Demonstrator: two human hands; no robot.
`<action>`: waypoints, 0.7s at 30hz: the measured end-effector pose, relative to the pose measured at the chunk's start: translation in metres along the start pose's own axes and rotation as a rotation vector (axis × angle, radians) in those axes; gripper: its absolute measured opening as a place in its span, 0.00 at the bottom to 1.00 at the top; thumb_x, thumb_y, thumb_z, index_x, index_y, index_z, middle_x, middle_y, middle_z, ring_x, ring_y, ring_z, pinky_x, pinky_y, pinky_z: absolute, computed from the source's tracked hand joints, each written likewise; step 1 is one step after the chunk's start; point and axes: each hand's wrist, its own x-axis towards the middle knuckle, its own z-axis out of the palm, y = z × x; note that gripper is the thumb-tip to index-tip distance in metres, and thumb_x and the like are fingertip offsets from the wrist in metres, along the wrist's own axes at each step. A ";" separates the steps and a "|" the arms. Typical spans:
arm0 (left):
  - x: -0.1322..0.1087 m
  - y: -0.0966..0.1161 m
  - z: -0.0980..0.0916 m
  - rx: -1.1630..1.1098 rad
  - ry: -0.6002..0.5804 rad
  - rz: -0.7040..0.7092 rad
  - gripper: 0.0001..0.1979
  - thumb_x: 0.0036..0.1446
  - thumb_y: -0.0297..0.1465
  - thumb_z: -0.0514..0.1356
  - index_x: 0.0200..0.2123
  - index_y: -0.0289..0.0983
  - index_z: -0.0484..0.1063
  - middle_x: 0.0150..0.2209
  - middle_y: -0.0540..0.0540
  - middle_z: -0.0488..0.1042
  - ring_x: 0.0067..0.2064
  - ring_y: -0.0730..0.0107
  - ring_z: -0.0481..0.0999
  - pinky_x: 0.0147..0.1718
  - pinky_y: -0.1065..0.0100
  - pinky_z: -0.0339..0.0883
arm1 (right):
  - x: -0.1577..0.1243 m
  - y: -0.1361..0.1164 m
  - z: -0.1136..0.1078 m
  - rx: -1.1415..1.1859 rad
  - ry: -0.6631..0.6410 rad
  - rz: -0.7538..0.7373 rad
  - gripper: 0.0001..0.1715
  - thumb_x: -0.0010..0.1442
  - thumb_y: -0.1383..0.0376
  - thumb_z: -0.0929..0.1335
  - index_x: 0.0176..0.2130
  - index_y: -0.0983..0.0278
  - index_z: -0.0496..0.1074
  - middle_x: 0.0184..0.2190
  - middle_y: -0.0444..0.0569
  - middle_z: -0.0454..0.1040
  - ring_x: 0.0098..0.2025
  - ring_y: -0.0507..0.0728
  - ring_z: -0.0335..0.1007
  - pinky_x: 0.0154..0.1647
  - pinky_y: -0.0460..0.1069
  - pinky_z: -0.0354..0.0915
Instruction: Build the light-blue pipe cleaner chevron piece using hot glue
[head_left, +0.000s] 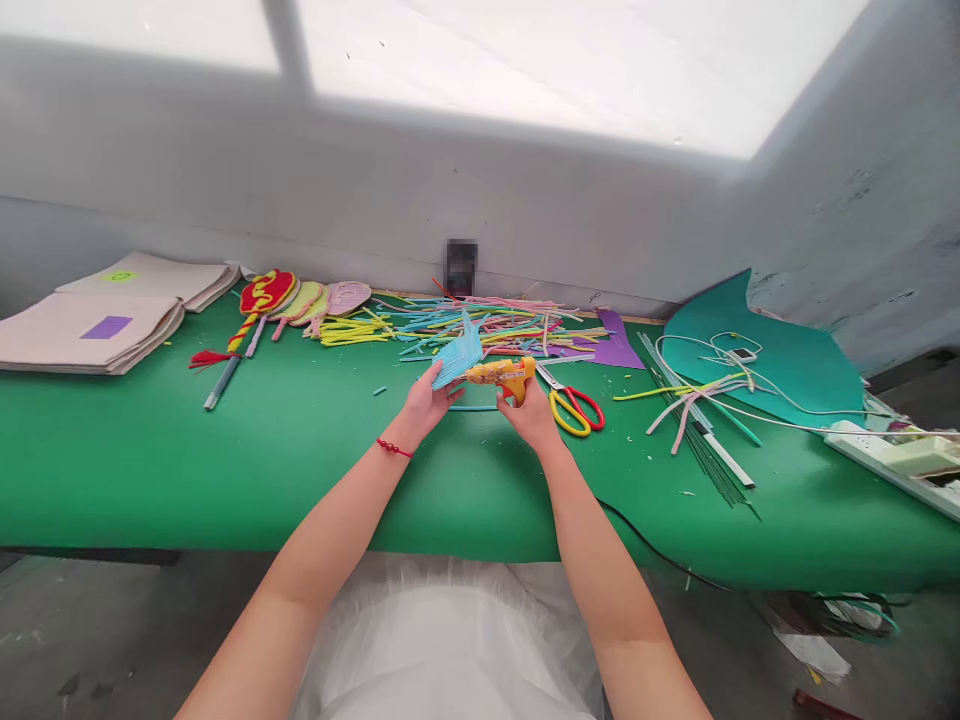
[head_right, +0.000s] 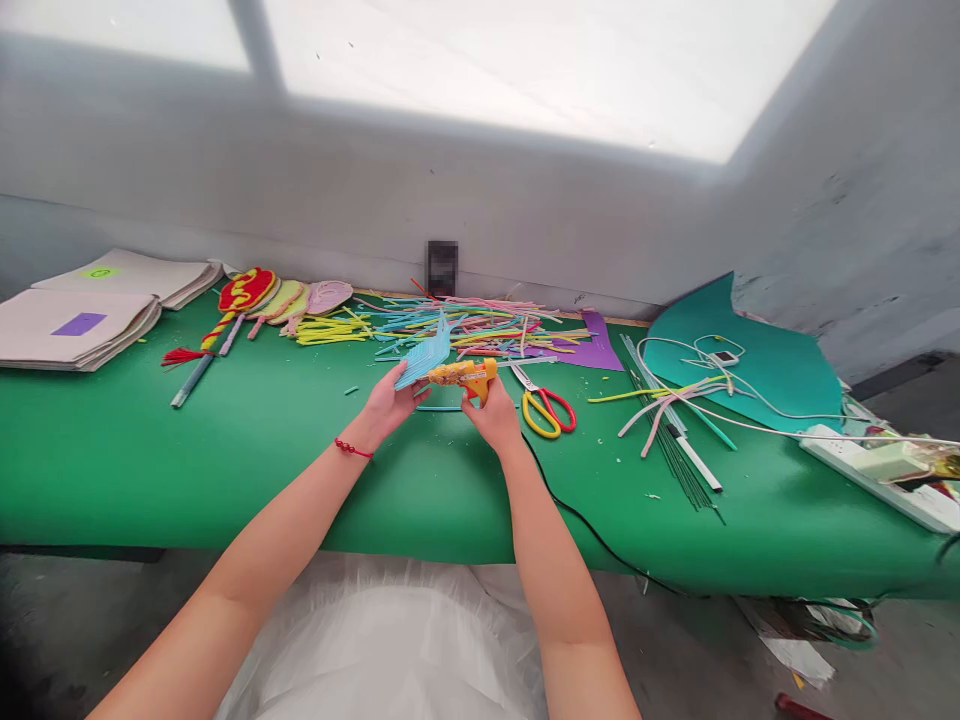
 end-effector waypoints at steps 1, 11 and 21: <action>0.000 0.000 0.000 -0.005 -0.002 0.004 0.09 0.63 0.30 0.52 0.37 0.35 0.73 0.35 0.46 0.78 0.34 0.70 0.76 0.39 0.66 0.67 | 0.000 0.001 0.000 -0.003 0.003 -0.004 0.24 0.52 0.55 0.66 0.46 0.63 0.64 0.27 0.42 0.65 0.25 0.53 0.60 0.27 0.49 0.59; 0.000 0.000 0.000 -0.003 -0.004 0.006 0.10 0.62 0.30 0.52 0.37 0.35 0.73 0.35 0.45 0.79 0.35 0.67 0.77 0.39 0.65 0.66 | 0.002 0.008 0.000 0.013 0.014 -0.008 0.25 0.52 0.56 0.66 0.47 0.63 0.63 0.29 0.44 0.68 0.25 0.54 0.61 0.28 0.50 0.61; 0.001 0.001 -0.002 0.009 -0.040 -0.013 0.13 0.62 0.31 0.52 0.45 0.34 0.72 0.39 0.42 0.79 0.39 0.65 0.78 0.40 0.65 0.66 | 0.004 0.007 -0.005 0.035 0.029 0.024 0.23 0.51 0.55 0.66 0.45 0.63 0.62 0.30 0.44 0.67 0.26 0.54 0.62 0.30 0.51 0.62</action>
